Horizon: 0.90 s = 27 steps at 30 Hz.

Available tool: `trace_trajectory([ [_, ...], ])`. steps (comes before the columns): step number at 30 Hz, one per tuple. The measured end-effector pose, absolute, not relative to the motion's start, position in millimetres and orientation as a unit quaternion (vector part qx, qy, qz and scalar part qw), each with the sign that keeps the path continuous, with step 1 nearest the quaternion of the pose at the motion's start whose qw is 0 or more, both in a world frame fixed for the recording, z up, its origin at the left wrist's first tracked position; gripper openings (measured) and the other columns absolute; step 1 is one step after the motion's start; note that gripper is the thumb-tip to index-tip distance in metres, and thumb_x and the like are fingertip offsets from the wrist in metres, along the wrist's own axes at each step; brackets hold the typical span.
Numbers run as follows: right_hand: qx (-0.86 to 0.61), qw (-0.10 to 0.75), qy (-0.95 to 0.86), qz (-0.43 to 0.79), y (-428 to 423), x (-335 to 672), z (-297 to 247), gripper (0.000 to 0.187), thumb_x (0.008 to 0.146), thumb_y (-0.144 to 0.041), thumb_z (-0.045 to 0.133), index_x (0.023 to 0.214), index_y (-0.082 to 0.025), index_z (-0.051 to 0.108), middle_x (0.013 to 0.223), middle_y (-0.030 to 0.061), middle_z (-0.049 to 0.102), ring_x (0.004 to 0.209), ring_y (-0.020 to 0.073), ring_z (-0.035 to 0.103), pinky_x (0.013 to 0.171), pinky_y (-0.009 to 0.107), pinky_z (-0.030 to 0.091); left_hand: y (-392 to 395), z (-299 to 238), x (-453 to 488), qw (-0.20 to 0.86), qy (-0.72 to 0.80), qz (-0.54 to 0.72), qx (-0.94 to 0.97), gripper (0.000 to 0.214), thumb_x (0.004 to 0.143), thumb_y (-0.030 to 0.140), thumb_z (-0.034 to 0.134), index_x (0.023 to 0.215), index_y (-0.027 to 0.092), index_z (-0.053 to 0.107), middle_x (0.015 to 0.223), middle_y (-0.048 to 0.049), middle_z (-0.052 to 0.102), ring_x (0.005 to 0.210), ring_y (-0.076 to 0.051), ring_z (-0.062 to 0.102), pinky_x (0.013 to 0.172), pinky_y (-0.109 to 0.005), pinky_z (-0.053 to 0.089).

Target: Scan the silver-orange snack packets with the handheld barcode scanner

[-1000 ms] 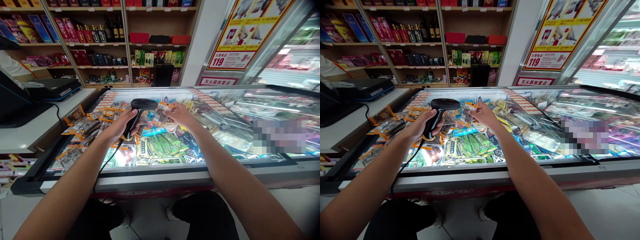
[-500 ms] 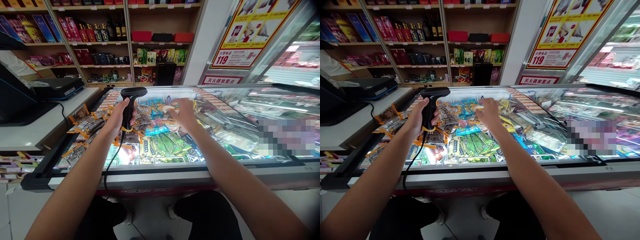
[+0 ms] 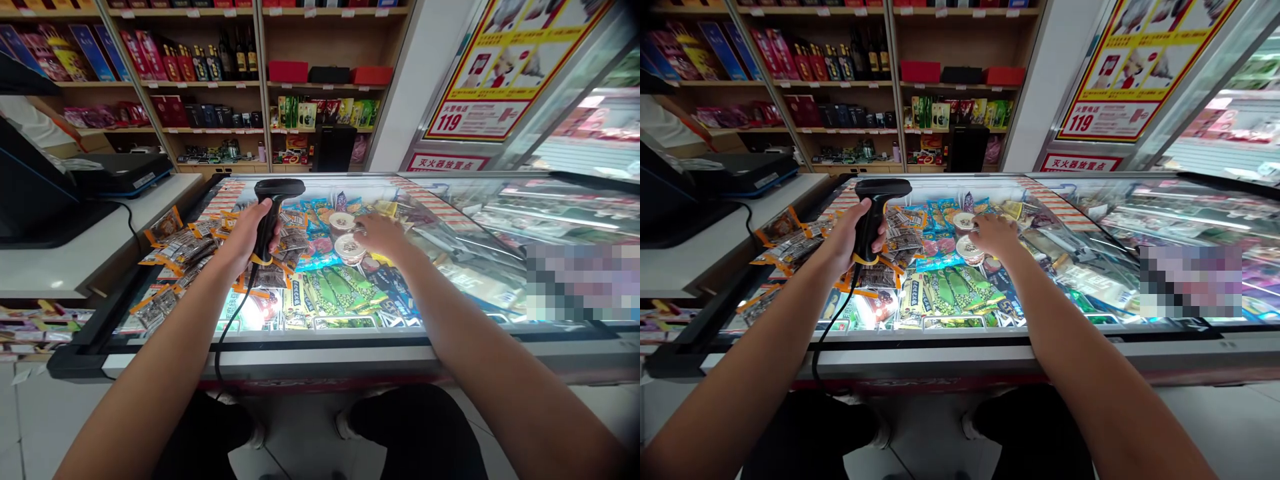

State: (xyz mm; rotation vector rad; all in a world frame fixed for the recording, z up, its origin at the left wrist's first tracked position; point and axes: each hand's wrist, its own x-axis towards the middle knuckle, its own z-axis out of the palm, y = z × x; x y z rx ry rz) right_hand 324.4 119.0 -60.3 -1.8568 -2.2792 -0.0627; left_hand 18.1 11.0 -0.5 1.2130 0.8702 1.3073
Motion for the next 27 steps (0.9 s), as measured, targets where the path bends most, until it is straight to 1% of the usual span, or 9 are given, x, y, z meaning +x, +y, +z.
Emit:
trace_trajectory([
  [3,-0.651,0.123,-0.749,-0.025,124.6,344.4,-53.6,0.044,0.092,-0.029,0.067,0.135,-0.026,0.068,0.158,0.0145,0.053,0.146,0.0506,0.041,0.113,0.085,0.020,10.5,-0.1,18.6,0.550,0.364,0.552,0.511,0.047,0.082,0.061,0.071,0.086,0.023,0.044,0.060,0.0058,0.055,0.039,-0.008,0.046,0.041,-0.024,0.035],
  [5,-0.641,0.162,-0.748,-0.057,121.0,338.3,-51.7,0.042,0.091,-0.026,0.069,0.132,-0.025,0.069,0.163,0.0129,0.048,0.153,0.0503,0.030,0.117,0.085,0.007,10.3,0.1,18.9,0.550,0.360,0.554,0.511,0.047,0.082,0.061,0.071,0.087,0.023,0.044,0.061,0.0057,0.056,0.039,-0.008,0.047,0.041,-0.024,0.035],
  [6,-0.626,0.182,-0.756,-0.061,116.7,328.8,-50.9,0.040,0.093,-0.027,0.066,0.133,-0.025,0.069,0.164,0.0124,0.047,0.155,0.0477,0.028,0.120,0.082,0.006,10.2,0.2,19.1,0.549,0.359,0.554,0.512,0.047,0.082,0.061,0.071,0.087,0.023,0.044,0.061,0.0057,0.056,0.039,-0.009,0.047,0.041,-0.024,0.035],
  [9,-0.542,0.278,-0.787,0.091,96.7,282.0,-48.6,0.035,0.105,-0.040,0.047,0.122,-0.022,0.073,0.136,0.0152,0.069,0.129,0.0359,0.062,0.112,0.058,0.044,9.9,0.4,19.4,0.543,0.361,0.553,0.519,0.048,0.081,0.062,0.071,0.085,0.023,0.044,0.062,0.0052,0.057,0.039,-0.009,0.048,0.040,-0.024,0.034],
  [11,-0.493,0.273,-0.792,0.235,83.5,246.9,-47.4,0.050,0.107,-0.057,0.041,0.124,-0.022,0.072,0.129,0.0153,0.072,0.115,0.0326,0.069,0.096,0.049,0.055,9.8,0.5,19.5,0.538,0.363,0.553,0.523,0.047,0.081,0.062,0.071,0.083,0.022,0.044,0.062,0.0047,0.057,0.039,-0.009,0.048,0.040,-0.024,0.035],
  [15,-0.520,0.205,-0.778,0.286,73.8,199.1,-48.3,0.061,0.085,-0.074,0.069,0.118,-0.023,0.075,0.101,0.0143,0.075,0.098,0.0337,0.072,0.082,0.045,0.056,9.8,0.6,19.3,0.532,0.367,0.552,0.527,0.047,0.082,0.063,0.069,0.080,0.022,0.046,0.061,0.0037,0.056,0.039,-0.009,0.049,0.041,-0.024,0.036],
  [19,-0.554,0.213,-0.755,0.279,79.0,189.9,-52.7,0.068,0.071,-0.066,0.084,0.121,-0.021,0.073,0.106,0.0145,0.074,0.104,0.0355,0.070,0.082,0.045,0.056,9.7,0.0,19.2,0.531,0.368,0.543,0.536,0.048,0.082,0.064,0.068,0.078,0.021,0.048,0.061,0.0034,0.054,0.040,-0.009,0.048,0.041,-0.024,0.036],
  [24,-0.466,0.341,-0.746,0.331,81.4,212.8,-53.9,0.071,0.082,-0.050,0.080,0.143,-0.021,0.058,0.131,0.0156,0.069,0.102,0.0309,0.071,0.084,0.045,0.060,10.7,-2.3,18.4,0.516,0.382,0.544,0.540,0.046,0.083,0.062,0.069,0.078,0.021,0.049,0.063,0.0023,0.056,0.040,-0.009,0.049,0.040,-0.024,0.037],
  [27,-0.464,0.408,-0.714,0.329,87.0,229.8,-49.3,0.062,0.088,-0.047,0.072,0.143,-0.022,0.057,0.134,0.0145,0.068,0.109,0.0314,0.071,0.088,0.046,0.059,12.1,-3.4,16.3,0.482,0.414,0.533,0.558,0.041,0.086,0.056,0.070,0.079,0.021,0.050,0.062,0.0016,0.058,0.040,-0.010,0.051,0.039,-0.024,0.035],
])
